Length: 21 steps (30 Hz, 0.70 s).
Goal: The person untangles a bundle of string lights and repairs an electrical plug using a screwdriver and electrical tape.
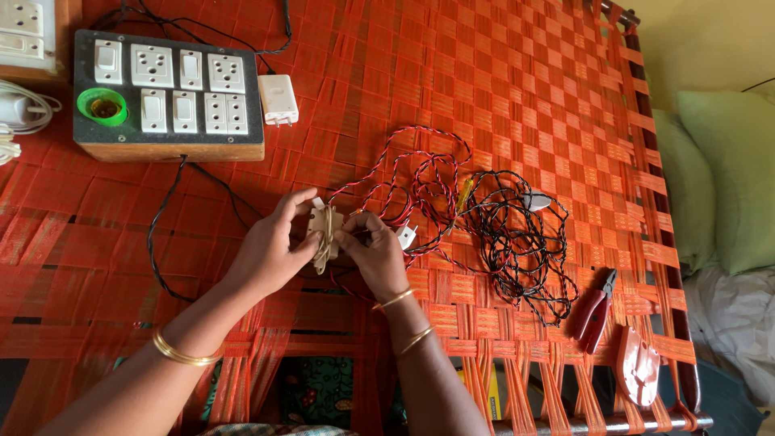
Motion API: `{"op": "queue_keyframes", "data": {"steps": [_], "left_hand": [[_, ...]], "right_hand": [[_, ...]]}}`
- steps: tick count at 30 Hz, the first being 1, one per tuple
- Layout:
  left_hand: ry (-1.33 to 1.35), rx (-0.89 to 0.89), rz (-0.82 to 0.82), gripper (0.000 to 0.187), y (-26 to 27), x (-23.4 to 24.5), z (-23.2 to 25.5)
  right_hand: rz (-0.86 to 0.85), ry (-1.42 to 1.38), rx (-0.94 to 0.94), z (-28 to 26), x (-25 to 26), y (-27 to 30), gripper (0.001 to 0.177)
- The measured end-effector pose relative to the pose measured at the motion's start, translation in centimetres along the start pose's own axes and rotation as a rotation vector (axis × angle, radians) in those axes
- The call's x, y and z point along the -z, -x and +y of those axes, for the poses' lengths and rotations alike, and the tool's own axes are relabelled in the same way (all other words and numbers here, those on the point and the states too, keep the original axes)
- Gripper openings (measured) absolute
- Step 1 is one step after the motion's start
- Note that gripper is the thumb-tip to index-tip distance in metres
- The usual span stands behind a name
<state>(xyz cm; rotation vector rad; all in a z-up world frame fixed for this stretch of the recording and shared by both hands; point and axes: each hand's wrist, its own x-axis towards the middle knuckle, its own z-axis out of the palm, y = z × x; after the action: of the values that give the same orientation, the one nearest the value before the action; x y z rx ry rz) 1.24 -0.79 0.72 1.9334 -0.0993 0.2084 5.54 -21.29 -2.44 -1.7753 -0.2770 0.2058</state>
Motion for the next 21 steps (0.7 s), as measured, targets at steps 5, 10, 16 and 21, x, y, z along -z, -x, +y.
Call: {"op": "queue_keyframes", "data": {"steps": [5,10,16,21], "left_hand": [[0.022,0.036,0.001,0.068,-0.1,0.1,-0.3],[0.024,0.062,0.004,0.064,0.0,-0.1,-0.1],[0.009,0.081,-0.027,0.065,-0.1,0.3,0.3],[0.053,-0.037,-0.054,0.07,0.0,0.3,-0.1]], "right_hand": [[-0.159,-0.165,0.026,-1.2,1.1,-0.3,0.021],[-0.22,-0.135,0.037,-2.2,0.8,0.3,0.037],[-0.141,-0.043,0.05,-1.7,0.2,0.2,0.037],[-0.135,-0.052,0.022,-1.0,0.4,0.3,0.032]]}}
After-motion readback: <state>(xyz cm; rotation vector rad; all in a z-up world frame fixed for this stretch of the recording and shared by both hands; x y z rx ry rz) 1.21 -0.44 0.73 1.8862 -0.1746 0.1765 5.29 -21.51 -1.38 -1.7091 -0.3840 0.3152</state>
